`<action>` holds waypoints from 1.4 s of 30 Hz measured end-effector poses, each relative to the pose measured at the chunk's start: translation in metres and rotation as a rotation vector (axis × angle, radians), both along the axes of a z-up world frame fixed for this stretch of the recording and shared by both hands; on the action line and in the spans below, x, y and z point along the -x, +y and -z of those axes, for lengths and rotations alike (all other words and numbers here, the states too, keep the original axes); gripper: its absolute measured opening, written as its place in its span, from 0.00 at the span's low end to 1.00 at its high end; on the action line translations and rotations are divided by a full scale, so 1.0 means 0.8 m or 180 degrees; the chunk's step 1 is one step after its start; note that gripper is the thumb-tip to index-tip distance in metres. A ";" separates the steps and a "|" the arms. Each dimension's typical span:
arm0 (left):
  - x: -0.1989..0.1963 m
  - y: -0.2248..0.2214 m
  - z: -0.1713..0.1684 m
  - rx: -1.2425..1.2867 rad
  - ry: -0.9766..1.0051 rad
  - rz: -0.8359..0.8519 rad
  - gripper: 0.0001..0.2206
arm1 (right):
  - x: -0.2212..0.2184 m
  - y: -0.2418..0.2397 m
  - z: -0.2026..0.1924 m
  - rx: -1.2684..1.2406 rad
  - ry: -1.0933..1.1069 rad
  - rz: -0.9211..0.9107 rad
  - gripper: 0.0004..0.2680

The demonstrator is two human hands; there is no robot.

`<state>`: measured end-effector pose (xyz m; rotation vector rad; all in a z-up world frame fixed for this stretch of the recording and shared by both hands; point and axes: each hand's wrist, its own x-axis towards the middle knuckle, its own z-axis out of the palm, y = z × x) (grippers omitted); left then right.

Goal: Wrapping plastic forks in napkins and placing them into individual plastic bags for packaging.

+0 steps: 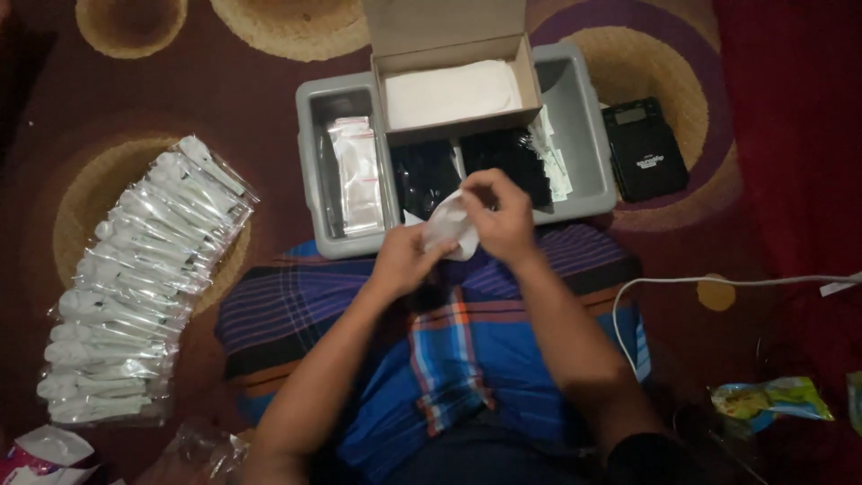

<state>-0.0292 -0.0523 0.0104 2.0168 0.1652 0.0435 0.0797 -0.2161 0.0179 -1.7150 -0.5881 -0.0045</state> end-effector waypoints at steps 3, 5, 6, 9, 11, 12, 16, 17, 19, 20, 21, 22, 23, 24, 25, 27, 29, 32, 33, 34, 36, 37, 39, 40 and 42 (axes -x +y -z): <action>-0.004 -0.001 -0.001 0.0150 0.0202 0.0125 0.14 | -0.019 0.000 0.010 0.0025 0.0043 0.0084 0.04; -0.006 -0.006 0.007 0.0084 0.0256 0.0248 0.14 | -0.033 -0.002 0.022 0.0125 -0.0048 0.0059 0.04; -0.007 -0.008 0.011 0.0014 0.0304 0.0362 0.14 | -0.040 -0.003 0.028 0.0218 -0.0145 0.0024 0.04; -0.010 -0.011 0.006 0.0144 0.0664 0.0349 0.13 | -0.054 -0.007 0.038 0.0379 -0.0101 -0.0077 0.04; -0.010 -0.008 0.009 0.0261 0.0860 0.0304 0.12 | -0.064 -0.007 0.049 0.0364 0.0013 -0.0092 0.05; -0.010 -0.007 0.011 0.0369 0.1054 0.0268 0.11 | -0.068 -0.007 0.054 0.0343 0.0127 -0.0096 0.05; -0.011 0.004 -0.003 0.0596 0.1050 0.0366 0.11 | -0.078 0.000 0.065 0.0237 0.0424 -0.0027 0.06; -0.012 0.008 -0.013 0.0657 0.1114 0.0427 0.10 | -0.081 0.003 0.067 0.0275 0.0445 -0.0026 0.06; -0.013 0.022 -0.023 0.0727 0.1185 0.0463 0.10 | -0.083 0.008 0.073 0.0318 0.0476 -0.0052 0.06; -0.013 0.033 -0.023 0.0701 0.1291 0.0538 0.13 | -0.082 0.011 0.077 0.0337 0.0501 -0.0002 0.06; -0.013 0.043 -0.024 0.0676 0.1398 0.0614 0.16 | -0.082 0.014 0.081 0.0358 0.0526 0.0048 0.06; -0.015 0.056 -0.013 0.0683 0.1406 0.0585 0.16 | -0.081 0.011 0.078 0.0360 0.0536 0.0018 0.06; -0.018 0.070 -0.003 0.0599 0.1458 0.0092 0.17 | -0.080 0.009 0.075 0.0444 0.0443 0.0065 0.07; -0.022 0.083 0.007 0.0508 0.1501 -0.0393 0.19 | -0.080 0.007 0.071 0.0523 0.0346 0.0120 0.08; -0.023 0.093 0.006 0.0508 0.1507 -0.0414 0.19 | -0.082 0.005 0.075 0.0521 0.0352 0.0099 0.08; -0.027 0.109 0.006 0.0976 0.1163 -0.1333 0.17 | -0.085 -0.004 0.082 0.0811 0.0333 0.0316 0.06; -0.025 0.108 -0.002 0.1633 0.0700 -0.1596 0.14 | -0.080 -0.009 0.088 0.0989 0.0354 0.0277 0.06; -0.026 0.108 -0.004 0.2400 0.0062 -0.1900 0.11 | -0.072 -0.007 0.084 0.1382 0.0373 0.0140 0.06; -0.026 0.107 -0.003 0.2517 -0.0095 -0.1958 0.11 | -0.068 -0.006 0.081 0.1599 0.0373 0.0035 0.06; -0.026 0.104 -0.004 0.2519 -0.0101 -0.1961 0.11 | -0.064 -0.003 0.079 0.1600 0.0367 0.0032 0.06; -0.029 0.098 -0.006 0.2631 -0.0196 -0.2028 0.11 | -0.058 0.004 0.075 0.1837 0.0424 0.0038 0.07; -0.027 0.097 -0.007 0.2628 -0.0207 -0.2031 0.11 | -0.059 0.006 0.077 0.1832 0.0415 0.0033 0.07; -0.025 0.096 -0.011 0.2471 0.0052 -0.1885 0.12 | -0.061 0.012 0.082 0.1992 0.0438 0.0092 0.09; -0.027 0.094 -0.005 0.2467 0.0035 -0.1884 0.12 | -0.062 0.013 0.087 0.1984 0.0423 0.0091 0.09; -0.032 0.089 0.008 0.2553 0.0161 -0.1871 0.13 | -0.066 0.017 0.098 0.2010 0.0601 0.0234 0.09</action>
